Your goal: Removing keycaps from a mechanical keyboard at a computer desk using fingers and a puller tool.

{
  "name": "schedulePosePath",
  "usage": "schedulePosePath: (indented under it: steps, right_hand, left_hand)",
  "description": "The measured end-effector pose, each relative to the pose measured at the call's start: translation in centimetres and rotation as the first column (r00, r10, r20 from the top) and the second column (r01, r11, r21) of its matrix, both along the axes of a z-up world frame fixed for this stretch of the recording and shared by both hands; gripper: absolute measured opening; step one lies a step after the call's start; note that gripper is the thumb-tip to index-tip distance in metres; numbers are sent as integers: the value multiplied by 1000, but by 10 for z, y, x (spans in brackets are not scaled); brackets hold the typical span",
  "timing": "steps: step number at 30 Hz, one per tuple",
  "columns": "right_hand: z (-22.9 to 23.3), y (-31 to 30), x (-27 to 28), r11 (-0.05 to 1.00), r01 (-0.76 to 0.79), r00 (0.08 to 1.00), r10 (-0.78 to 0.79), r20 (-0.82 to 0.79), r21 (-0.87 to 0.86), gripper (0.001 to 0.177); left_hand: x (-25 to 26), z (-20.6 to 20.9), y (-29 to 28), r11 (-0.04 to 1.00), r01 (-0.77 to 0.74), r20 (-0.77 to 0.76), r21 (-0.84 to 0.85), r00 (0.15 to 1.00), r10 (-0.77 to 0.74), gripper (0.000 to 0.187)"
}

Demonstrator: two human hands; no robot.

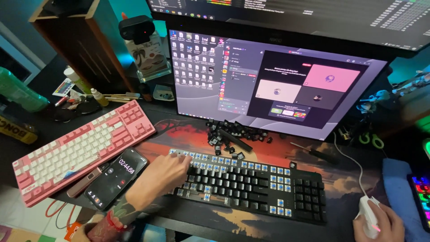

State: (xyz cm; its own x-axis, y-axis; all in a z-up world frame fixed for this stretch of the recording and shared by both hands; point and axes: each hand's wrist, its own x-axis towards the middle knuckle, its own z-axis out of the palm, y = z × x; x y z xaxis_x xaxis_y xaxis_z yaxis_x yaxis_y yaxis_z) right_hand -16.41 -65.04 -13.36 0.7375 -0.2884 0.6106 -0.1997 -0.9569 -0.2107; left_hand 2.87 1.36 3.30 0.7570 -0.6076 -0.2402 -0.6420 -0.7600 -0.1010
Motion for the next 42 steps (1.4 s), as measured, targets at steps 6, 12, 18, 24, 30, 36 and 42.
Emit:
schedulePosePath:
  steps: [6, 12, 18, 24, 30, 36, 42]
  right_hand:
    - [54, 54, -1, 993, 89, 995, -86, -49, 73, 53]
    - [74, 67, 2, 992, 60, 998, -63, 20, 107, 50]
    - [69, 66, 3, 993, 83, 995, -86, 40, 81, 54]
    - [75, 63, 1, 994, 54, 998, -56, 12, 96, 56]
    - [73, 54, 0, 994, 41, 999, -40, -17, 99, 52]
    - [76, 52, -1, 992, 46, 996, -37, -79, 118, 54]
    - [81, 57, 0, 989, 58, 995, -47, -84, 137, 56]
  left_hand:
    - [24, 26, -30, 976, -30, 9, -216, 999, 33, 27]
    - [29, 20, -52, 980, -3, -3, -200, 1000, 3, 114]
    - [10, -36, -27, 970, 136, -3, -200, 990, -140, 36]
    - [3, -28, -27, 959, 275, 106, -65, 958, -268, 51]
    - [5, -37, -15, 994, 96, 9, 58, 995, -97, 93]
    - [-2, -29, -16, 1000, 5, 48, 1, 999, -5, 88]
    - [-6, -50, -10, 994, 29, 90, 108, 995, -39, 83]
